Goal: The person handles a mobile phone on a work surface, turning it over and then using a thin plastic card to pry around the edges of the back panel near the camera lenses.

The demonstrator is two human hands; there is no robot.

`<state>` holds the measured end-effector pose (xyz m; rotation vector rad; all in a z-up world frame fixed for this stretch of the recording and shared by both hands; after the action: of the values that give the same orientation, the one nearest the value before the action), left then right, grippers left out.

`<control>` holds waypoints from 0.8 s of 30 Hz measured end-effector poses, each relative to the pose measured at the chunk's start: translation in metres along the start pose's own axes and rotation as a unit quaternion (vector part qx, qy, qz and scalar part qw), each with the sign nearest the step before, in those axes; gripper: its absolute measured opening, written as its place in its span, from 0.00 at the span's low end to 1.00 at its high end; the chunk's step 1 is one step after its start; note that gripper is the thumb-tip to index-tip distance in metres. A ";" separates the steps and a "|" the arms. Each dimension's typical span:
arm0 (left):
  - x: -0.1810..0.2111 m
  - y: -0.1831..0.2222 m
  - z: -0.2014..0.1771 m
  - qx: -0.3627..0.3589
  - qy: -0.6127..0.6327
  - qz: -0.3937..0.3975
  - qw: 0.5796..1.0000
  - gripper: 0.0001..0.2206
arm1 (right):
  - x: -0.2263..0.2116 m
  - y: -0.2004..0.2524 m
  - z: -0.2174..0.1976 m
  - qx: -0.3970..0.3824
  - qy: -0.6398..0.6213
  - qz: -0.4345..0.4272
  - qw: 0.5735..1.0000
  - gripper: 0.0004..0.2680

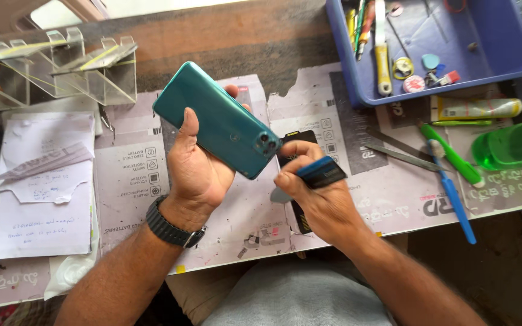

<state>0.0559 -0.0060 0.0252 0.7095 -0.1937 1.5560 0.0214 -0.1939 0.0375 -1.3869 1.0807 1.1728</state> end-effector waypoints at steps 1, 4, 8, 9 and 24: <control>-0.001 0.002 0.003 0.004 0.008 0.002 1.000 0.27 | 0.006 -0.004 0.003 0.002 -0.029 0.050 0.998 0.07; -0.005 0.013 0.012 -0.025 -0.001 0.011 1.000 0.27 | 0.026 -0.006 0.007 0.003 -0.143 0.185 0.972 0.08; -0.006 0.023 0.020 -0.046 -0.036 0.014 0.998 0.27 | 0.035 -0.012 -0.005 0.003 -0.195 0.196 0.961 0.09; -0.004 0.023 0.023 -0.086 -0.016 -0.026 0.996 0.27 | 0.034 -0.017 -0.013 0.010 -0.167 0.172 0.971 0.09; -0.022 -0.002 0.029 -0.288 -0.574 -0.253 0.723 0.22 | -0.006 -0.074 -0.010 -0.310 -0.015 0.149 0.939 0.03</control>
<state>0.0661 -0.0388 0.0355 1.0154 -1.2433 0.2843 0.0948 -0.1943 0.0536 -1.7019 0.9572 1.8640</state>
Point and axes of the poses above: each hand's wrist, its own y-axis away from the middle knuckle, its own z-axis out of the palm, x = y × z, the point moved 6 cm from there along -y, towards the middle knuckle, and after that the axes turned 15 degrees about x, right-handed, at the moved point
